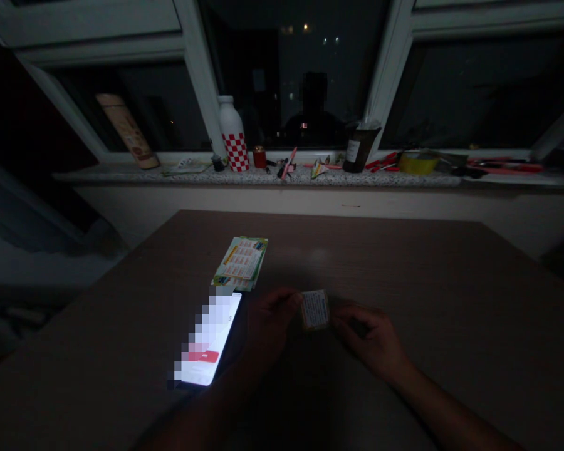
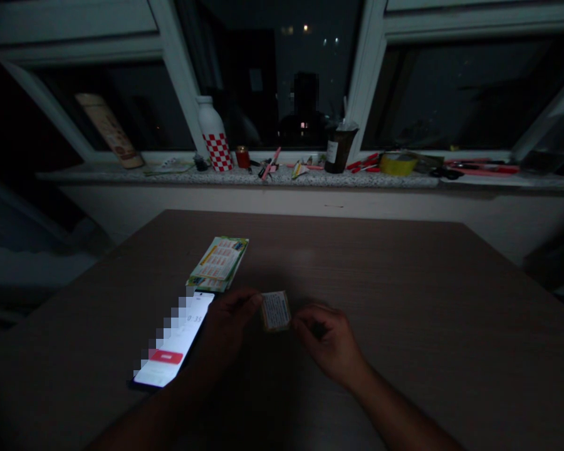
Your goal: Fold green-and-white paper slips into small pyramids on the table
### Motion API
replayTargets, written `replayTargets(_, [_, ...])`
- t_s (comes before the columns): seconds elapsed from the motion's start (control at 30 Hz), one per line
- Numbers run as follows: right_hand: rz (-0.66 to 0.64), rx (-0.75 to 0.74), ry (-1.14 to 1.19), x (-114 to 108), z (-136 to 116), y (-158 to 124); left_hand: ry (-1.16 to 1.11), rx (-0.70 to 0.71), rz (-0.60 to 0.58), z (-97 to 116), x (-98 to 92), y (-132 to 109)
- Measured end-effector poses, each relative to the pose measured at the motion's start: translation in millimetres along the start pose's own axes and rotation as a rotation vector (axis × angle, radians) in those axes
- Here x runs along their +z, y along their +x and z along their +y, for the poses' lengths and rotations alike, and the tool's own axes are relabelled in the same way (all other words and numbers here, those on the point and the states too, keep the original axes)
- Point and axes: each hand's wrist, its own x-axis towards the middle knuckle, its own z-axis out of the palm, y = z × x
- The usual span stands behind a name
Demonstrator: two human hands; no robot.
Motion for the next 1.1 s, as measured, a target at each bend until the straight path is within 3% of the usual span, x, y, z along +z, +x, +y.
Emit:
replayTargets(0.17, [0.026,0.013,0.000,-0.4,2.1,-1.7,0.014,-0.002,0.040,0.8,-0.2,0.7])
replayTargets(0.43, [-0.019,-0.003,-0.015,-0.3,-2.1,-0.1,0.020,-0.001,-0.025,4.1,2.5,-2.7])
replayTargets(0.73, [0.001,0.040,-0.014,-0.1,-1.3,-0.9,0.059,-0.004,-0.010,3.5,0.8,-1.0])
replayTargets(1.1, [0.234,0.012,0.005,-5.5,5.4,-2.0,0.175,0.064,-0.091,-5.3,-2.7,2.2])
